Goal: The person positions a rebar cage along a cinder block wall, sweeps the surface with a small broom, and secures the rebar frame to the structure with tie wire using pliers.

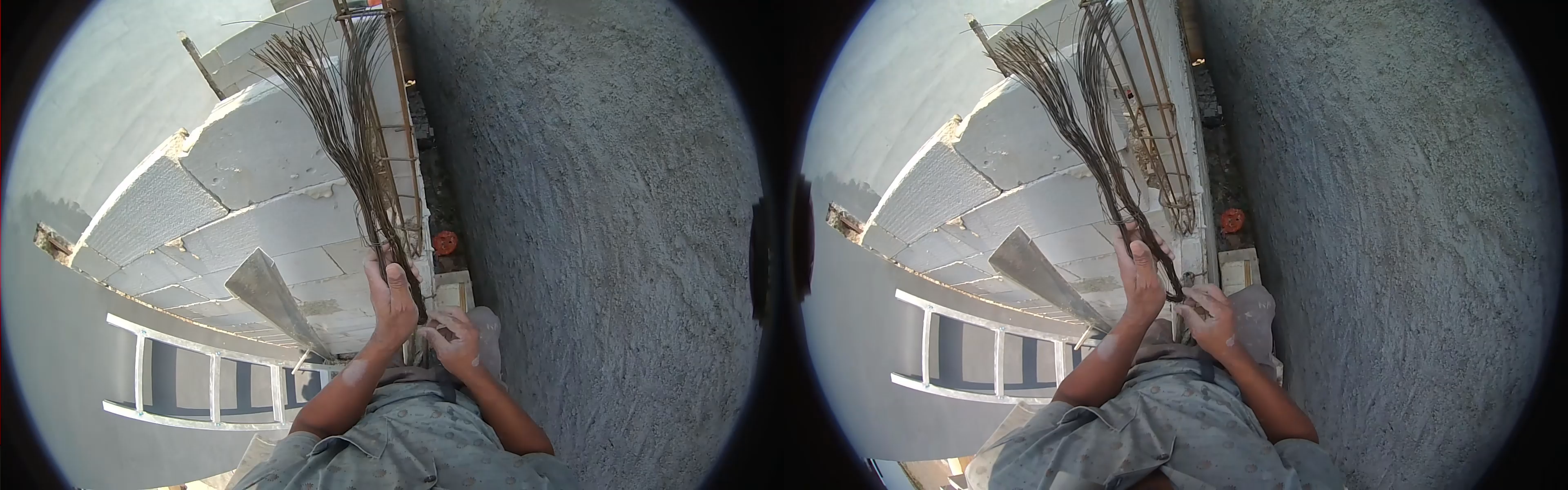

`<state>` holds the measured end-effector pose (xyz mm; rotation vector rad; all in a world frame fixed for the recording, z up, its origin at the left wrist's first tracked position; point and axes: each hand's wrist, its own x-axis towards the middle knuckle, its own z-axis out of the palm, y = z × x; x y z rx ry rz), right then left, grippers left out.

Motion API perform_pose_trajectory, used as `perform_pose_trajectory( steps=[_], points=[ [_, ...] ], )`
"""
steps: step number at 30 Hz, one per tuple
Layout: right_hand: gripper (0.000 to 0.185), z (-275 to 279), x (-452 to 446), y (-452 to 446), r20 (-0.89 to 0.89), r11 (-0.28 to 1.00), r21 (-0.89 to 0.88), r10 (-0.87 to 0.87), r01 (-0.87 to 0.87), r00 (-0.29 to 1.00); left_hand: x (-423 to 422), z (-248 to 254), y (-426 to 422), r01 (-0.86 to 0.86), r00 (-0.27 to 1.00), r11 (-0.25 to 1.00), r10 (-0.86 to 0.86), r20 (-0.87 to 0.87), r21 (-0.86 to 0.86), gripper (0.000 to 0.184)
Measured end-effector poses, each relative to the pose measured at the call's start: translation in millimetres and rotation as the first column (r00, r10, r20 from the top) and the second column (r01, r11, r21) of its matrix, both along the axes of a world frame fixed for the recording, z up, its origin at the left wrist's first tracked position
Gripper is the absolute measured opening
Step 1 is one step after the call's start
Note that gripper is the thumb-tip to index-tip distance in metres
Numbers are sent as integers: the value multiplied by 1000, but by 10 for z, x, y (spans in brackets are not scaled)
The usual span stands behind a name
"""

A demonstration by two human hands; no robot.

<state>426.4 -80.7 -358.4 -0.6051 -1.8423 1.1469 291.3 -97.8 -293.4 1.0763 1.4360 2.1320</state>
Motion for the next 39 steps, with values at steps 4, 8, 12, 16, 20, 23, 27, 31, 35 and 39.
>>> perform_pose_trajectory(
  steps=[4,8,12,16,20,23,27,31,35,39],
  points=[
    [21,-11,-39,-14,-32,986,166,-4,9,999,-36,-40,-62,58,980,998,-54,189,-16,56],
    [15,58,59,-16,10,981,176,78,-79,997,-96,14,-95,72,967,997,-61,246,-36,56],
    [14,133,70,48,-69,981,160,126,-114,990,-102,96,-53,51,964,999,-48,263,-4,57],
    [16,266,111,80,22,972,144,183,-185,983,-81,137,-15,83,939,997,-78,335,-1,56],
    [16,310,142,136,66,962,171,206,-215,976,-49,193,-14,130,941,991,-129,314,18,57],
    [14,364,211,213,70,946,113,297,-304,952,-27,201,-36,119,952,993,-107,286,-23,55],
    [12,473,240,162,49,954,142,260,-265,964,-60,158,-78,95,976,994,-81,202,-60,58],
    [12,468,223,51,96,944,255,191,-209,977,-41,190,-95,35,991,996,-23,130,-86,58],
    [13,469,218,18,51,953,269,131,-140,990,-152,113,-92,91,995,991,-85,61,-97,66],
    [12,572,228,68,76,942,288,157,-173,985,-128,243,-102,56,998,995,-53,38,-87,63]
  ],
)
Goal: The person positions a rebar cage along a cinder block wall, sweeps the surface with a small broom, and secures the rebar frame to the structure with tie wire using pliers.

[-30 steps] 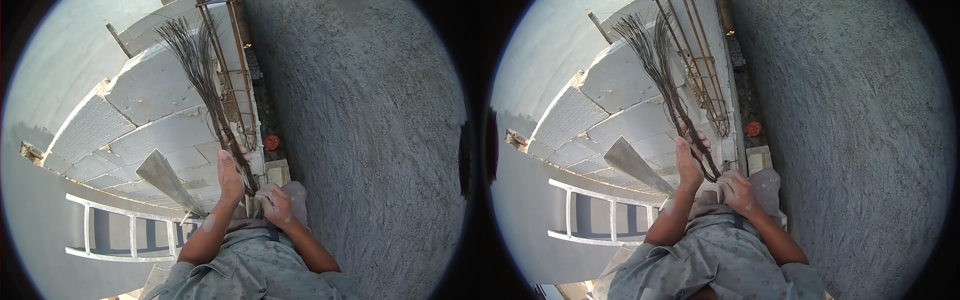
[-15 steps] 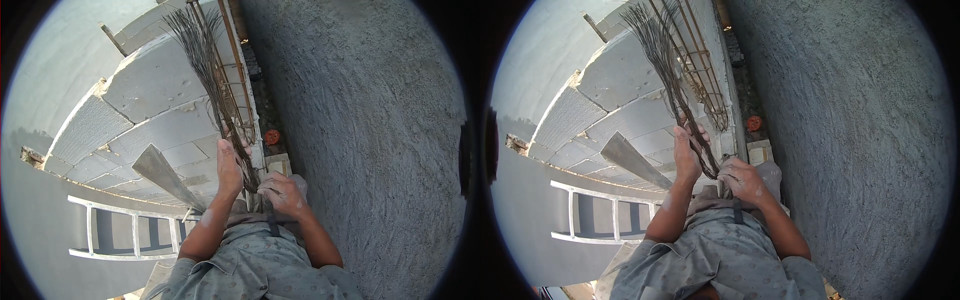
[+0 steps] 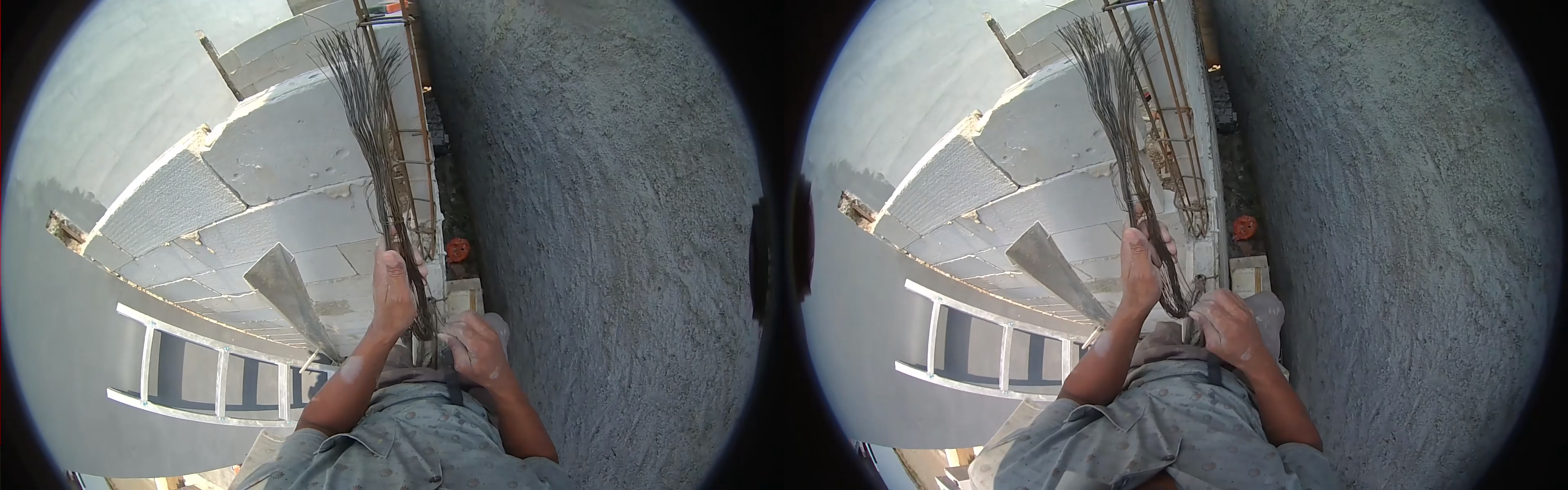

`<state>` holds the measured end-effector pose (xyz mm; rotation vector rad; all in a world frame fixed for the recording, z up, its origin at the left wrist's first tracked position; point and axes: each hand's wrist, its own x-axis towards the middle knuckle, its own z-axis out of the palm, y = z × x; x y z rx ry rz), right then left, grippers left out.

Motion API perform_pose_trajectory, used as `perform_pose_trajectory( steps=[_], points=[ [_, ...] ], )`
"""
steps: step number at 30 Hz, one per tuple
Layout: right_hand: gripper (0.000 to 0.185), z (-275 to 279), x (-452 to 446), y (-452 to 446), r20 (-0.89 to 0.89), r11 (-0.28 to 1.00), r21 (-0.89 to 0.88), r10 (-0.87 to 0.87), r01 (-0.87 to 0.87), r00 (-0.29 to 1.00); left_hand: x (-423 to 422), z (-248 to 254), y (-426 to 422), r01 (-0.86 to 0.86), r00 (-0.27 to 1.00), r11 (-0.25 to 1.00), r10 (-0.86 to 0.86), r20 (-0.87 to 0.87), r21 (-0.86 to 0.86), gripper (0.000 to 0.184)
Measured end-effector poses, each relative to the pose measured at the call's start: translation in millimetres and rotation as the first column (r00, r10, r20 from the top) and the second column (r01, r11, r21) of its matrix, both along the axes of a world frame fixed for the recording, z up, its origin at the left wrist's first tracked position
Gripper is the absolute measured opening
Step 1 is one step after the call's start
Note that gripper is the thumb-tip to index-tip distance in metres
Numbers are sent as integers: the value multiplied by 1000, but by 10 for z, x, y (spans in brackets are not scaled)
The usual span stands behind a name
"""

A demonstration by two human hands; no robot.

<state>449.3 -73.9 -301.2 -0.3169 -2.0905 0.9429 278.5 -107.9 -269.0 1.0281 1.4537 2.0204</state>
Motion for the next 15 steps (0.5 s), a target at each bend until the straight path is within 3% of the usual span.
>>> perform_pose_trajectory(
  steps=[5,9,15],
  points=[
    [7,57,35,84,60,977,-171,138,-126,989,-89,-3,-23,43,998,999,-42,-52,12,61],
    [7,128,10,165,-17,980,-163,116,-117,993,-61,141,-46,71,983,995,-82,167,72,57],
    [9,192,-54,65,58,975,-168,158,-147,986,-65,173,-3,70,990,994,-79,120,80,62]
  ],
)
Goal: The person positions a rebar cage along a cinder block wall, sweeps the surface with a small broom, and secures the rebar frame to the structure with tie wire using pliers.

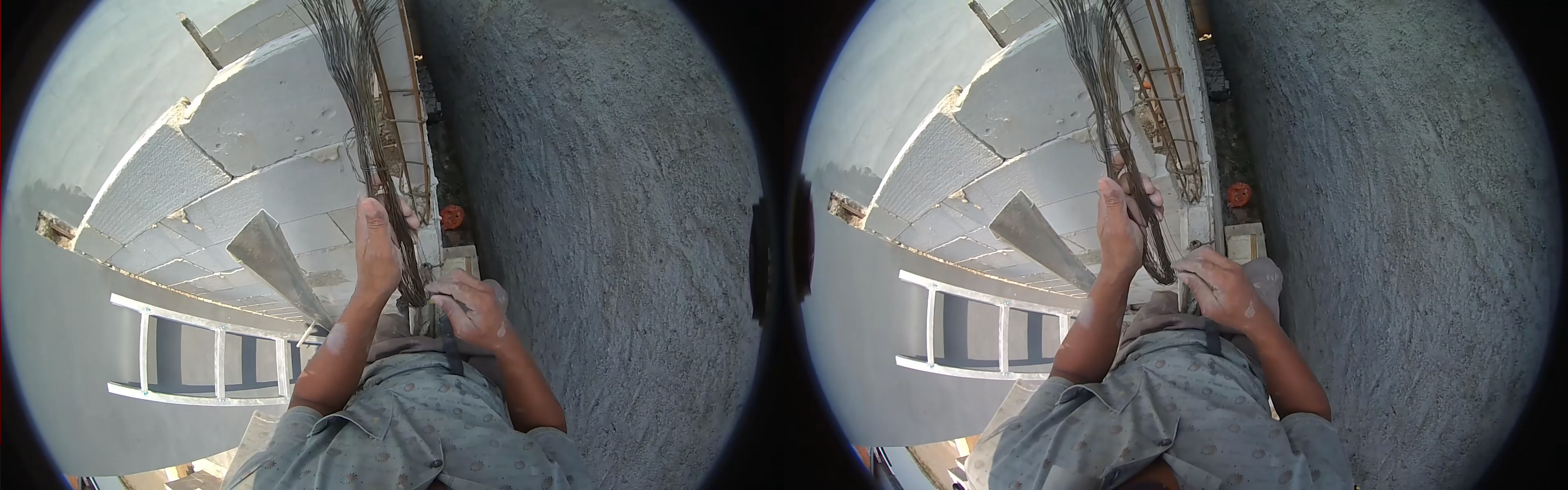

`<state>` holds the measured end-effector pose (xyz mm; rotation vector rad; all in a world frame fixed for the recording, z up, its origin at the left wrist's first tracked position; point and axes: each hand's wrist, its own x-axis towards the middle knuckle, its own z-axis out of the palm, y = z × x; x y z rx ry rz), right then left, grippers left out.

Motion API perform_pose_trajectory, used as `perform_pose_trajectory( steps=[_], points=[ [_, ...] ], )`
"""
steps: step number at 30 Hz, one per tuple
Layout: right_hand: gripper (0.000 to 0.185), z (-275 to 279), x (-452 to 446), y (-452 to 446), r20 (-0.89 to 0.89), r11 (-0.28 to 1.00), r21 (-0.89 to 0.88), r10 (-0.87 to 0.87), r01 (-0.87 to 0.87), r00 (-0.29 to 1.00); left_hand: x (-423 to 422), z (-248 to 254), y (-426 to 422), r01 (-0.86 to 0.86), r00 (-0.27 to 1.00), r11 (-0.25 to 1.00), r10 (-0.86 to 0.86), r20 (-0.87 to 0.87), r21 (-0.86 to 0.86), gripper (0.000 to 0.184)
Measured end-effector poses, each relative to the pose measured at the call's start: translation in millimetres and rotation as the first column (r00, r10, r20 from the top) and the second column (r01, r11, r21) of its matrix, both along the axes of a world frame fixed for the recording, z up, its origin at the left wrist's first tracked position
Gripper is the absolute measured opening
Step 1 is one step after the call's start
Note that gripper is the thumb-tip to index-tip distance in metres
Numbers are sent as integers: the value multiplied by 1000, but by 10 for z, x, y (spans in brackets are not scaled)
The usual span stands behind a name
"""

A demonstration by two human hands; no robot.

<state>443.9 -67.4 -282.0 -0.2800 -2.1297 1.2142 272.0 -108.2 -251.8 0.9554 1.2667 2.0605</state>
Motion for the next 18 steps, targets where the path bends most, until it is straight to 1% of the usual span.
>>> perform_pose_trajectory(
  steps=[3,7,8,9,10,12,13,14,15,16,17,18],
  points=[
    [12,-70,-36,-29,-92,998,64,-5,10,996,46,18,-17,7,1000,1000,-7,-1,6,61],
    [13,-194,-10,-10,-83,995,98,28,-20,996,107,20,-44,0,999,1000,1,-49,21,65],
    [13,-220,-22,-7,-96,995,96,23,-13,995,117,22,-65,-20,997,1000,22,-74,20,60],
    [12,-237,-20,-4,-108,996,94,7,3,994,91,-6,-92,-38,997,999,39,-73,12,60],
    [13,-201,4,-17,-59,994,111,-13,19,998,72,-44,-99,-37,997,999,37,-67,3,60],
    [15,-185,19,-53,-37,993,114,-26,30,999,87,-18,-123,-27,998,996,32,-61,81,60],
    [17,-101,63,-81,-36,996,90,-3,6,999,55,-15,-159,-23,995,997,30,-98,72,60],
    [16,-114,53,-124,-138,997,75,10,1,990,115,46,-177,-75,991,995,82,-107,68,62],
    [16,-136,49,-177,-140,997,74,23,-13,990,81,48,-212,-77,988,995,86,-130,68,60],
    [17,-134,41,-235,-151,984,179,15,13,988,80,81,-238,-86,991,993,94,-95,85,60],
    [21,-151,-5,-341,-221,980,192,-17,60,975,63,134,-268,-103,992,990,110,-64,98,60],
    [21,-175,-22,-418,-253,978,193,-21,72,967,-40,180,-306,-131,989,987,136,-59,89,61]
  ],
)
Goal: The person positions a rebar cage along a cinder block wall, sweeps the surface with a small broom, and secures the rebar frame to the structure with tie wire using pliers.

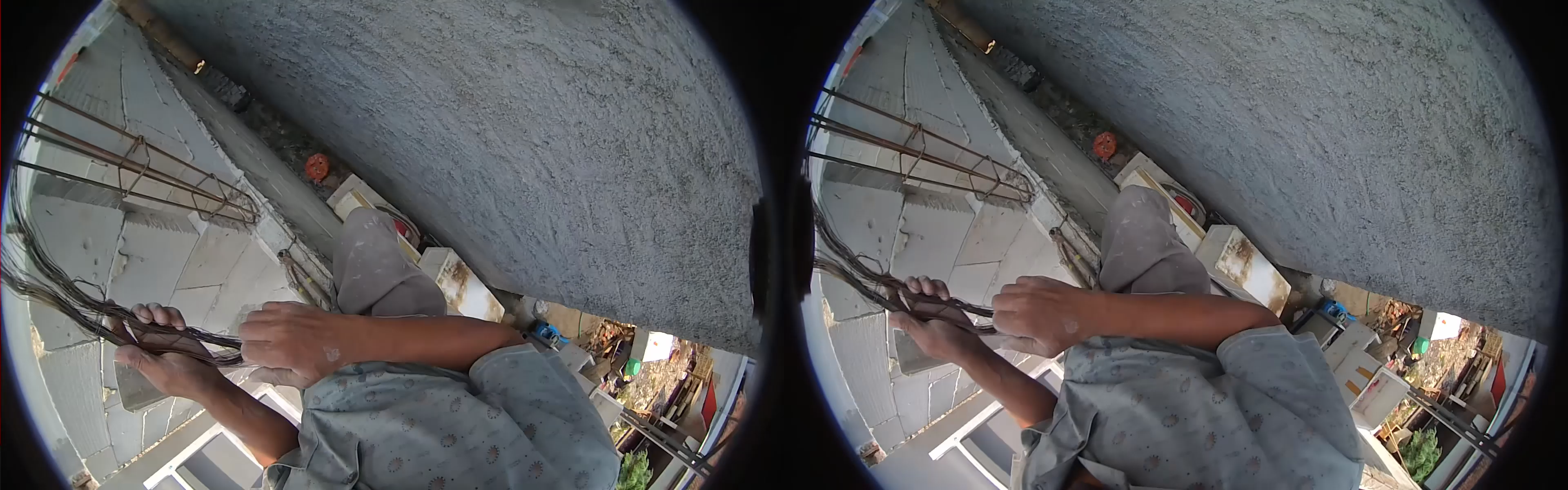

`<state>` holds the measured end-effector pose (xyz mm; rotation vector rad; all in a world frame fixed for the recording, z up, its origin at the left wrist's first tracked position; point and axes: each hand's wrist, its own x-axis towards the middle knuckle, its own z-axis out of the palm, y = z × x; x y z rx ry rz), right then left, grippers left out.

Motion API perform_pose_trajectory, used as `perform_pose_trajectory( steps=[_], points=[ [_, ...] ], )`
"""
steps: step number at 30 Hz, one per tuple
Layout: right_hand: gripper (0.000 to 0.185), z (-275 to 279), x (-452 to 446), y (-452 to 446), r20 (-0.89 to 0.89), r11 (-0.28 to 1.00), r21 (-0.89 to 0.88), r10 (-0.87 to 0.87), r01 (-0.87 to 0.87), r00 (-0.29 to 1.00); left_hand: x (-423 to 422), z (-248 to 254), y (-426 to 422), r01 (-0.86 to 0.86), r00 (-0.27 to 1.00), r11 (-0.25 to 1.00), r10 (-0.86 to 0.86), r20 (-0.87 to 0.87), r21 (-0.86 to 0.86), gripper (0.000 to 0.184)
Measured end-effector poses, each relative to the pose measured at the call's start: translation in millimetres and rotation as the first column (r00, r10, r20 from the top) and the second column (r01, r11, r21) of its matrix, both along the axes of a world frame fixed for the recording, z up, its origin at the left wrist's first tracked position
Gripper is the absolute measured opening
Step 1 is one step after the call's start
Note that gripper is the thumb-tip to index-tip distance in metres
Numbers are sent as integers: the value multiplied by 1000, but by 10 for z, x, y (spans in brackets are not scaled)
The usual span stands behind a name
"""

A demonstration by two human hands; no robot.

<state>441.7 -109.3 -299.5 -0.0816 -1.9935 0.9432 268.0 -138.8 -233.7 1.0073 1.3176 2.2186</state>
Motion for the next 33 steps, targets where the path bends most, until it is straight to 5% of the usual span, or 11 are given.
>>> perform_pose_trajectory(
  steps=[6,10,11,13,14,16,17,19,25,29,33],
  points=[
    [13,-176,108,-126,67,994,111,-4,-4,998,254,600,2,-486,865,869,465,-190,-88,58],
    [15,-208,239,-213,1,992,123,-11,11,1000,-505,648,-319,-446,852,890,388,-351,-99,58],
    [14,-228,293,-185,48,991,136,-17,11,999,-118,696,-250,-500,837,861,453,-307,-91,56],
    [14,-296,410,-137,126,986,164,-15,-6,992,-76,601,-226,-372,908,923,339,-245,-102,54],
    [14,-374,478,-146,135,993,113,-36,20,990,-121,468,-240,-124,973,990,109,-205,-61,51],
    [13,-536,653,-111,219,989,145,-69,38,973,-216,234,-293,376,922,926,-377,-87,-23,47],
    [12,-618,697,-99,217,995,94,-45,25,975,419,296,-67,-96,995,990,98,22,-100,47],
    [12,-618,842,-6,325,999,35,-4,-7,946,507,146,-68,108,989,994,-105,108,-19,37],
    [12,-714,1055,221,496,985,156,-146,77,856,633,50,91,-22,1000,998,22,4,51,40],
    [13,-851,1182,320,444,966,167,-251,196,860,373,306,112,-112,992,979,101,73,169,40],
    [11,-1570,1662,453,509,909,187,-415,374,754,-141,1012,-138,-281,957,863,286,51,420,30]
  ],
)
